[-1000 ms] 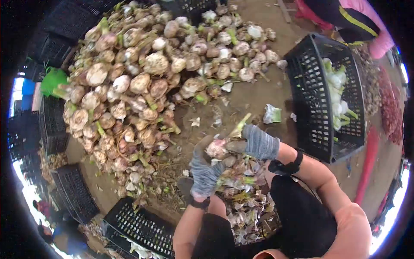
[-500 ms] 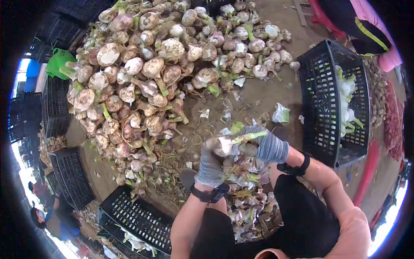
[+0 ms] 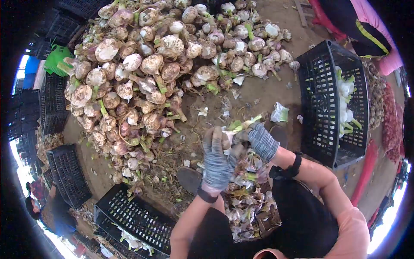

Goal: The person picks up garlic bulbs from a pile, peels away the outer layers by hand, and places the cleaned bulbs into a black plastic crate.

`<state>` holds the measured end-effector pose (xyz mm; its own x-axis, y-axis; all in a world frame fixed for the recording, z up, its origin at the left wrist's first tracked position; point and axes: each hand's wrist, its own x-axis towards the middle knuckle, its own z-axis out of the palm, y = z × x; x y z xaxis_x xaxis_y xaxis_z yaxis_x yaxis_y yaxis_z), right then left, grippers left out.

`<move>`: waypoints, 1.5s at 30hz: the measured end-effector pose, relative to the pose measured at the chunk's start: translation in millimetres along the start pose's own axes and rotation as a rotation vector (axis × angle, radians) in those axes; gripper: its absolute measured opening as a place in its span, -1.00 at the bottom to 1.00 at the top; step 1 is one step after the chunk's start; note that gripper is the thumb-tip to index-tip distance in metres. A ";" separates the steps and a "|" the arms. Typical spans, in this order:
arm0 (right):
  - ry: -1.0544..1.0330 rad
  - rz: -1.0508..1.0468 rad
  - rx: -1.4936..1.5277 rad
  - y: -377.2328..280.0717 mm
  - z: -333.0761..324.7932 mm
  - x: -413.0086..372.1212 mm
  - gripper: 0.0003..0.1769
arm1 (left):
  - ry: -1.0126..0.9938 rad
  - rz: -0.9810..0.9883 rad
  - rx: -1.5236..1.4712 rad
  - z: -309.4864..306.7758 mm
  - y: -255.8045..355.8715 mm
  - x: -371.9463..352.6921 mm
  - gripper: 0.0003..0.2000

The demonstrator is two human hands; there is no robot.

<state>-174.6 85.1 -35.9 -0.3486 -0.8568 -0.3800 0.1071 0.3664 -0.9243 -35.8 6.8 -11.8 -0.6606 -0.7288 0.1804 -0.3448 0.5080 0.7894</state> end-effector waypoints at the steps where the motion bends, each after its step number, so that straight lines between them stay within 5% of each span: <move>1: -0.001 0.072 0.032 -2.7 2.1 0.0 -0.88 | -0.001 -0.035 -0.022 5.1 -11.2 -3.7 -0.48; 3: -0.052 0.218 0.069 -20.3 4.5 -2.7 -0.87 | 0.044 -0.159 -0.213 8.1 -20.1 -5.3 -0.56; 7: 0.021 -0.449 -0.236 -5.7 10.8 3.2 -0.80 | -0.204 -0.628 -0.756 -2.9 -36.0 5.7 -0.61; 10: -0.030 -0.306 -0.118 -2.3 14.2 1.4 -0.81 | -0.112 -1.304 -1.549 1.0 -40.6 5.3 -0.44; 11: -0.066 -0.286 0.057 2.2 14.0 2.7 -0.84 | -0.086 -1.333 -1.544 0.4 -36.7 7.4 -0.37; 14: -0.030 0.038 0.232 -24.8 11.6 -6.7 -0.86 | -0.511 -1.047 -1.573 8.8 -85.7 -5.0 -0.32; 18: 0.017 0.022 0.333 -17.1 11.5 -9.9 -0.82 | -0.056 -0.500 -0.701 2.6 -43.4 0.8 -0.34; 19: 0.032 -0.025 0.247 -13.8 11.2 -9.3 -0.82 | 0.083 -0.338 -0.586 3.3 -40.2 2.4 -0.56; 22: 0.045 -0.250 0.052 0.3 8.7 -4.5 -0.81 | 0.134 -0.365 -0.680 -6.0 -11.8 8.1 -0.73; 23: 0.023 -0.381 0.026 6.2 5.9 1.0 -0.81 | 0.021 -0.628 -0.841 -13.0 -12.4 9.4 -0.81; 24: -0.002 -0.510 -0.001 8.9 3.2 5.2 -0.80 | -0.007 -0.565 -0.826 -16.2 -14.0 10.5 -0.81; 27: -0.021 0.041 0.604 -53.3 -9.4 -1.0 -0.80 | -0.137 -0.510 -0.828 -33.6 -5.5 19.9 -0.77; 29: -0.152 0.155 0.895 -13.3 -36.2 6.3 -0.74 | -0.161 -0.516 -0.877 -36.1 -5.1 20.3 -0.72; 30: -0.325 0.316 1.449 -10.7 -47.5 11.2 -0.70 | -0.171 -0.518 -0.902 -37.3 -6.1 20.7 -0.70; 33: -0.179 0.307 1.207 -8.9 -64.0 10.7 -0.54 | -0.176 -0.479 -0.980 -40.9 -14.8 20.1 -0.70; 36: -0.148 -0.165 -0.563 -21.2 -46.6 -1.0 -0.41 | -0.165 -0.562 -0.912 -44.7 -10.5 23.8 -0.69; 37: -0.136 -0.236 -0.727 -21.9 -41.3 -3.1 -0.29 | -0.143 -0.554 -0.864 -42.8 -10.5 23.5 -0.69; 40: -0.054 -0.226 -0.121 -39.9 -16.6 -5.9 -0.23 | -0.085 -0.558 -0.817 -37.5 -6.6 22.6 -0.70; 45: -0.026 -0.385 -0.435 -52.5 -11.6 -0.3 -0.72 | -0.105 -0.438 -0.757 -41.5 -1.7 22.7 -0.74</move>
<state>-191.0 70.3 13.2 -0.2630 -0.9645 -0.0256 -0.4168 0.1375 -0.8985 -22.6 -29.7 15.3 -0.6434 -0.7217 -0.2553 -0.0720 -0.2749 0.9588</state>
